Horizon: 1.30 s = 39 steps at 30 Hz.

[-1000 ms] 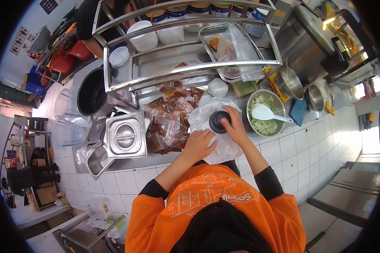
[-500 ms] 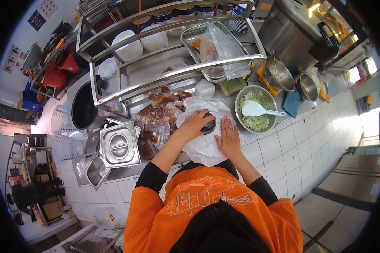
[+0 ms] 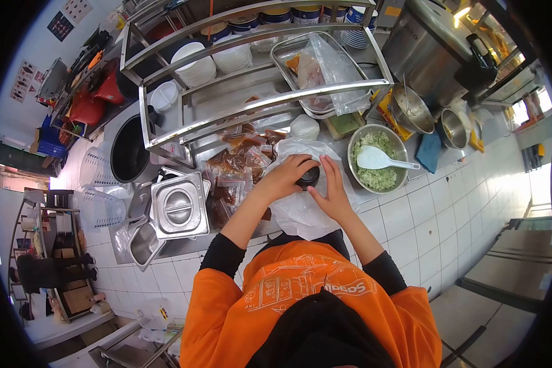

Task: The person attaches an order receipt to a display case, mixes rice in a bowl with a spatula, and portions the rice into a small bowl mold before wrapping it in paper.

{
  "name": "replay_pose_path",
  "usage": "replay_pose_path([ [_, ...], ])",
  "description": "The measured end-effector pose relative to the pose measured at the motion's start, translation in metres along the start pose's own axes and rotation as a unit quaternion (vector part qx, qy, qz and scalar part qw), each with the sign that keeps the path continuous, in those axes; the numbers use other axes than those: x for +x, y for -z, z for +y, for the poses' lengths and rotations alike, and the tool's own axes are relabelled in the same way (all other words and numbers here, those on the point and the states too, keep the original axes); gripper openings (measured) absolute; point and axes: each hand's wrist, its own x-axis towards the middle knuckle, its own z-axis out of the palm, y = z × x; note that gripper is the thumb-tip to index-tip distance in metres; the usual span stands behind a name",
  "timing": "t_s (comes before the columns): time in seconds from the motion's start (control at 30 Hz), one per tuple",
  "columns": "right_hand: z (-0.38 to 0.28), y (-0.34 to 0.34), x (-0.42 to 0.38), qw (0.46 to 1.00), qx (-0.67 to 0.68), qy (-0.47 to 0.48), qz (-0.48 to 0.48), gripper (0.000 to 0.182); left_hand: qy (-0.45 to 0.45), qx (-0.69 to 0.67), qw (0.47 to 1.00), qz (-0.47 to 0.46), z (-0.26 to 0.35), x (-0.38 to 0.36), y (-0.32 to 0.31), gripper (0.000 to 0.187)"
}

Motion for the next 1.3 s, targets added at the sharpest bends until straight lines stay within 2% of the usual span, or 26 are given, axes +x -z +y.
replay_pose_path([
  [0.07, 0.008, -0.009, 0.003, 1.000, 0.016, -0.004, 0.022, 0.087, -0.002, -0.026, 0.999, 0.021, -0.004, 0.000, -0.007, 0.082],
  [0.17, 0.017, -0.016, 0.006, 0.991, 0.126, -0.017, -0.032, 0.092, 0.009, -0.049, 0.998, 0.037, -0.009, -0.006, -0.018, 0.083],
  [0.27, 0.022, -0.021, 0.008, 0.994, 0.095, 0.004, -0.056, 0.103, 0.031, -0.061, 0.996, 0.056, -0.007, -0.023, -0.021, 0.086],
  [0.33, 0.023, -0.025, 0.014, 0.995, 0.077, 0.001, -0.066, 0.100, 0.044, -0.032, 0.996, 0.075, 0.008, -0.045, -0.016, 0.088],
  [0.43, 0.027, -0.024, 0.019, 0.995, 0.070, -0.012, -0.070, 0.094, 0.115, 0.017, 0.993, 0.010, 0.028, -0.077, -0.009, 0.088],
  [0.53, 0.023, -0.022, 0.019, 0.996, 0.079, -0.014, -0.034, 0.088, 0.147, 0.039, 0.988, 0.011, 0.035, -0.101, -0.017, 0.088],
  [0.73, 0.020, -0.015, 0.010, 0.996, 0.084, -0.026, -0.007, 0.086, 0.131, 0.052, 0.990, -0.011, 0.026, -0.114, -0.036, 0.077],
  [0.83, 0.017, -0.011, 0.009, 0.996, 0.086, -0.033, -0.004, 0.085, 0.091, 0.086, 0.992, 0.013, 0.021, -0.119, -0.042, 0.069],
  [1.03, 0.015, -0.009, -0.001, 0.996, 0.070, -0.051, 0.004, 0.084, 0.070, 0.140, 0.988, -0.007, 0.011, -0.127, -0.050, 0.066],
  [1.13, 0.012, -0.008, -0.005, 0.995, 0.073, -0.065, 0.030, 0.084, 0.095, 0.095, 0.991, -0.001, 0.012, -0.127, -0.050, 0.066],
  [1.2, 0.011, -0.008, -0.002, 0.992, 0.088, -0.075, 0.057, 0.084, 0.093, 0.114, 0.989, -0.003, 0.012, -0.126, -0.046, 0.066],
  [1.3, -0.005, 0.015, 0.005, 0.997, 0.039, -0.036, 0.055, 0.085, 0.124, 0.085, 0.989, 0.013, 0.020, -0.126, -0.042, 0.064],
])
